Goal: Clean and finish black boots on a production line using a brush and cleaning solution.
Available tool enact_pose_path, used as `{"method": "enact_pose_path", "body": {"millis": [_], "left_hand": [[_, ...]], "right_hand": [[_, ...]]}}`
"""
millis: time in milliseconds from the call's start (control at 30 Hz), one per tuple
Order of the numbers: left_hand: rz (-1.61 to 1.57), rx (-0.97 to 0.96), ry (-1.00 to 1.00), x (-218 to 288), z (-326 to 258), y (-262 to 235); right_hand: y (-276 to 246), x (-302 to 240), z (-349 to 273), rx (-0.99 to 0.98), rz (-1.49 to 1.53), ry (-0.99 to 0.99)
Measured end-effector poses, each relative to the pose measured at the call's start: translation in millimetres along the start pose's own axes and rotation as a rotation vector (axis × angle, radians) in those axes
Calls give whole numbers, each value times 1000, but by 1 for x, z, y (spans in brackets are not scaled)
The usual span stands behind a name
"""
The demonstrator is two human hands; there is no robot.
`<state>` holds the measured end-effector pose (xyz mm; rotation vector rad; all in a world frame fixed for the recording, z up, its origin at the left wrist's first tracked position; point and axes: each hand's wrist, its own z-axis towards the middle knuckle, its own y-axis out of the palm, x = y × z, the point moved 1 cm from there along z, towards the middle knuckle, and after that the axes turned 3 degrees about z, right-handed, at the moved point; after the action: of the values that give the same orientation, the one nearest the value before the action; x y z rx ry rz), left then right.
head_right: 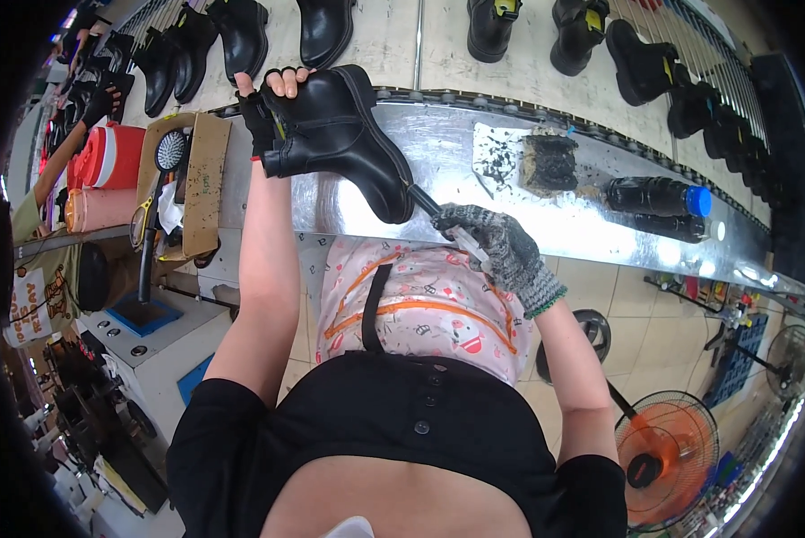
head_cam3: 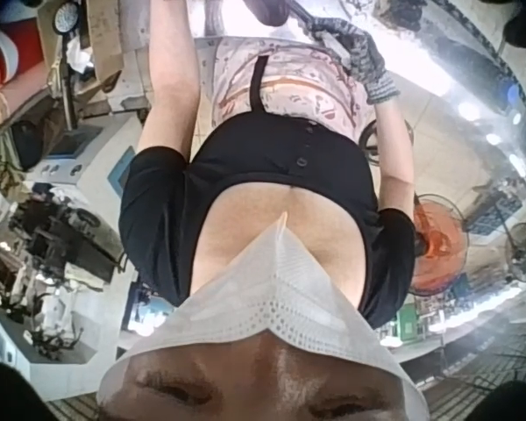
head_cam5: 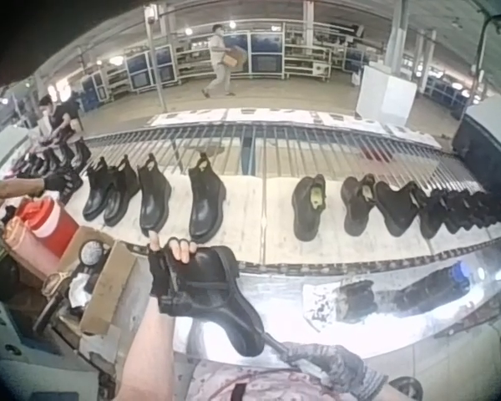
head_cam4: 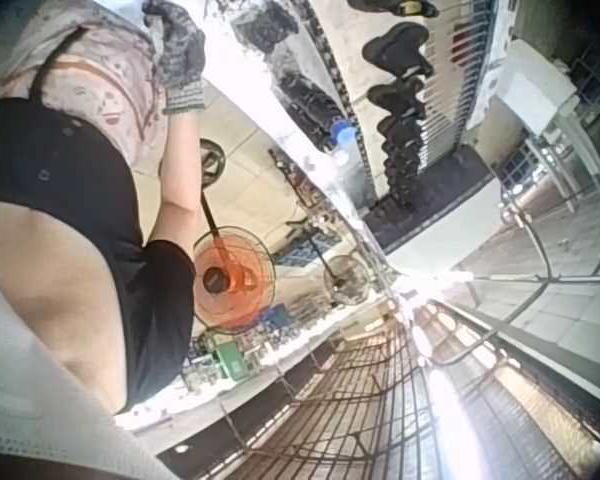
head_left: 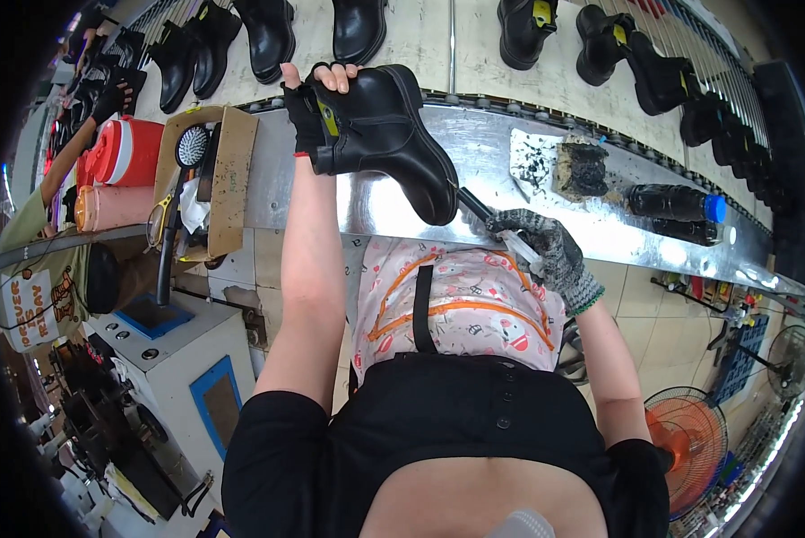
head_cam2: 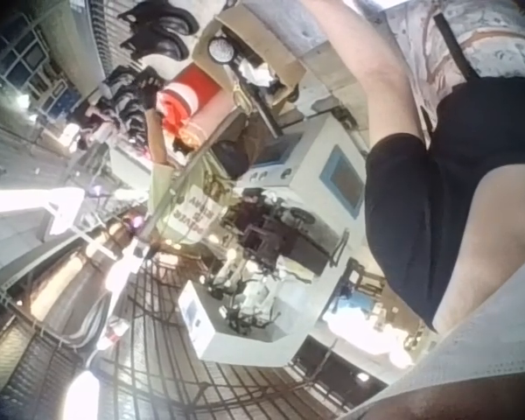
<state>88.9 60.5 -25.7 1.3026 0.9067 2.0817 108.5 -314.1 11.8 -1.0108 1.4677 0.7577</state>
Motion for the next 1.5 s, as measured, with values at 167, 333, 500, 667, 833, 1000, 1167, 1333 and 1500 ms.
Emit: {"method": "enact_pose_path", "body": {"millis": [167,333,500,667,833,1000,1167,1333,1500], "left_hand": [[138,191,-8,-1,8,-19],[463,462,-27,-13,24,-30],[1148,632,286,-53,22,-43],[1584,590,248,-41,15,-37],[1798,692,246,-34,6,-27],[1896,647,228,-26,-14,1],[1858,688,262,-21,-41,34],[1917,747,189,-24,-76,65],[1906,713,91,-31,-106,116]], "right_hand": [[8,20,-12,94,411,87],[6,35,-12,199,925,239],[3,48,-7,219,1216,200],[9,39,-16,486,1278,297],[0,49,-24,535,1162,252],[-2,43,-25,556,1116,223],[-1,33,-21,651,977,281],[-1,32,-20,648,944,271],[-1,21,-20,546,918,194]]}}
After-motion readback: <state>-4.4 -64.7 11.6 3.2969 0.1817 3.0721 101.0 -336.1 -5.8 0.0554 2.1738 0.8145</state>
